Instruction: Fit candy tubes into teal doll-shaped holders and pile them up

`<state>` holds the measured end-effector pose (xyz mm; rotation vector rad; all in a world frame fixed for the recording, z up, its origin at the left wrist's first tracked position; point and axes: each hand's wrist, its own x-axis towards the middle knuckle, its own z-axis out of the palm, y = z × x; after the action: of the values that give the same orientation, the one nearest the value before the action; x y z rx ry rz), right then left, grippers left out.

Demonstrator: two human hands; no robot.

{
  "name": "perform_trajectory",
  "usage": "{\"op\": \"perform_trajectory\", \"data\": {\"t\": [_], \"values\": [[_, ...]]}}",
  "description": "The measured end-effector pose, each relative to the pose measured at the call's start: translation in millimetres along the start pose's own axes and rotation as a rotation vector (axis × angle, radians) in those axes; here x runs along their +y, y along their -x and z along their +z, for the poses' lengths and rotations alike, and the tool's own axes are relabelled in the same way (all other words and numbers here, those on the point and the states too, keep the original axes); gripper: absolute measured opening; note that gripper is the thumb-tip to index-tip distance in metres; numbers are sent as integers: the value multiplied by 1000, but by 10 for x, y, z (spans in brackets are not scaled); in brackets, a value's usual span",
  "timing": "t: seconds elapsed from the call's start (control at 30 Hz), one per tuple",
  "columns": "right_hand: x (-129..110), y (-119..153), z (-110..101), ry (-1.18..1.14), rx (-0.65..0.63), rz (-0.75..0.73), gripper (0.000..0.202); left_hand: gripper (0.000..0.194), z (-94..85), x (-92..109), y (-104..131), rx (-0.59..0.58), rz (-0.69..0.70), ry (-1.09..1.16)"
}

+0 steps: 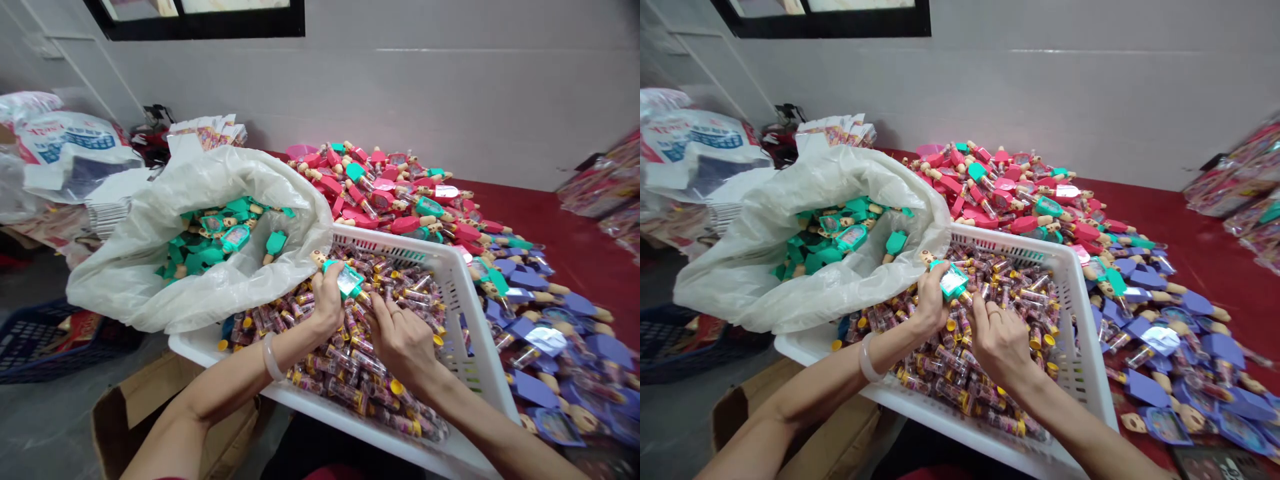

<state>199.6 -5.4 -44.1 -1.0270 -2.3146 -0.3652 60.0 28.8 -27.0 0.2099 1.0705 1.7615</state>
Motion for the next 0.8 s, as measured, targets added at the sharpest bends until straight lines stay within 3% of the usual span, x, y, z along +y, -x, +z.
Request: {"op": "perform_trajectory", "data": {"t": [0.2, 0.3, 0.4, 0.5, 0.63, 0.73, 0.8], "values": [[24, 47, 51, -147, -55, 114, 36, 23, -48, -111, -17, 8, 48, -69], [142, -11, 88, -358, -96, 150, 33, 23, -48, -84, -20, 17, 75, -33], [331, -93, 137, -523, -220, 210, 33, 27, -29, 29, -34, -123, 30, 12], [540, -131, 196, -398, -321, 213, 34, 29, -43, 203, -106, -338, -151, -85], [678, -128, 227, -80, -388, 213, 18, 38, -157, 477, -277, -595, -400, -410], [618, -138, 206, 33, -494, 166, 10, 48, -273, 612, -372, -648, -677, -562], [535, -148, 190, 70, -534, 97, 9, 43, -341, 615, -384, -697, -815, -686]]}}
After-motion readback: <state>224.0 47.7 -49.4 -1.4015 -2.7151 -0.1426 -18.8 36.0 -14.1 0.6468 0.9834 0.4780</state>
